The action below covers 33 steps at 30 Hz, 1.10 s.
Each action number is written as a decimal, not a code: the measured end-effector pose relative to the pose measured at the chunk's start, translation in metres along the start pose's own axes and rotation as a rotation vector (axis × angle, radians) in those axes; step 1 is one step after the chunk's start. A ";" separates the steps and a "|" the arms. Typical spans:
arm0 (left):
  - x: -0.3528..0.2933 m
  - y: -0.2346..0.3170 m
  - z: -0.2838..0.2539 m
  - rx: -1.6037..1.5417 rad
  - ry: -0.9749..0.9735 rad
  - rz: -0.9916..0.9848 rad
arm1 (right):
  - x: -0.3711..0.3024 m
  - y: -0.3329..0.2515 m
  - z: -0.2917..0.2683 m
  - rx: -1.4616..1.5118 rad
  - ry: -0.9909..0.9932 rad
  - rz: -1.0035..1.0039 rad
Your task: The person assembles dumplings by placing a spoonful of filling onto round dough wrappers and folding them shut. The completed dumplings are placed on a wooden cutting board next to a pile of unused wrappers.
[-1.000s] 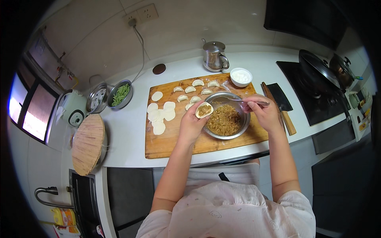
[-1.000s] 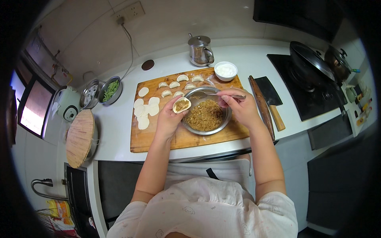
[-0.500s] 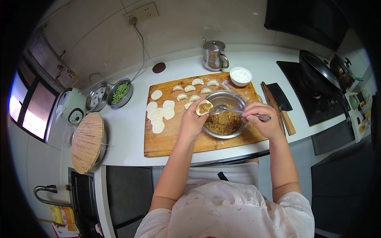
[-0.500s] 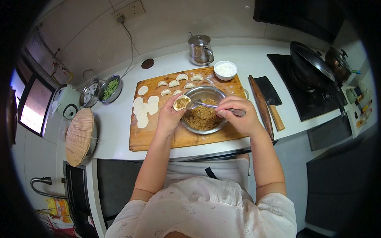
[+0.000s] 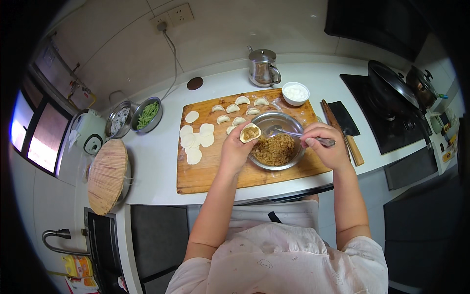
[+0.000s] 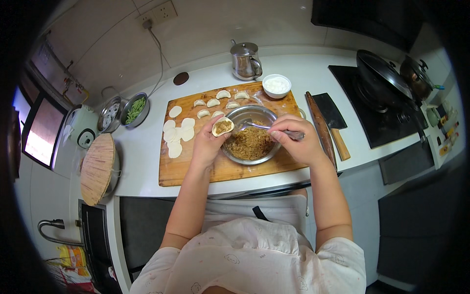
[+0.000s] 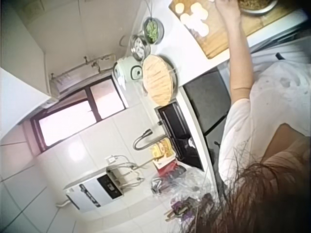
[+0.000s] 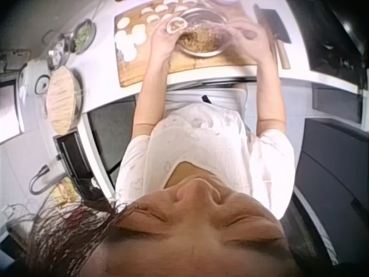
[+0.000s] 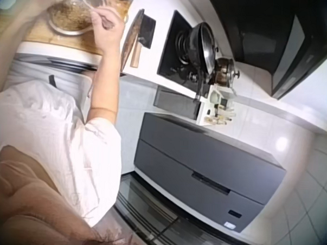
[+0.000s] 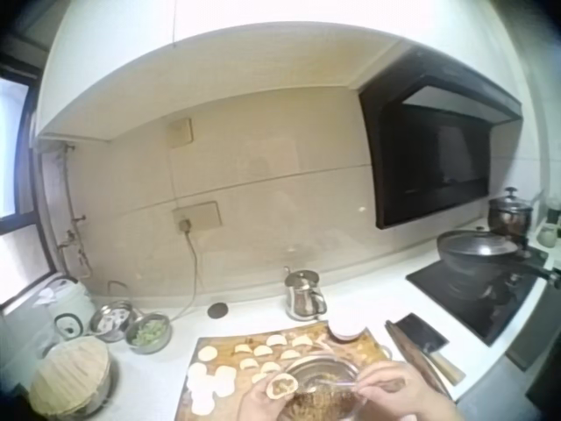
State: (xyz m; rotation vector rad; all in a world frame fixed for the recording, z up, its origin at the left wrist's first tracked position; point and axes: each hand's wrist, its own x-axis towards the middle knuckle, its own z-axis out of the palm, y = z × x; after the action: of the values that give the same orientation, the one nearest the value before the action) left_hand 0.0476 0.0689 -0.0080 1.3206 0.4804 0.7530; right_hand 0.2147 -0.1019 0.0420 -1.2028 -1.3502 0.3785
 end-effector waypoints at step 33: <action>-0.008 0.003 0.002 -0.062 -0.032 0.000 | -0.018 0.064 0.005 0.246 0.370 0.667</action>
State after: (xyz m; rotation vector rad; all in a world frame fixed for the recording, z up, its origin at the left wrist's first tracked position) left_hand 0.0425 0.0619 -0.0053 1.2727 0.4284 0.7401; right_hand 0.2321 -0.0880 -0.0213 -1.4089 -0.5413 0.7263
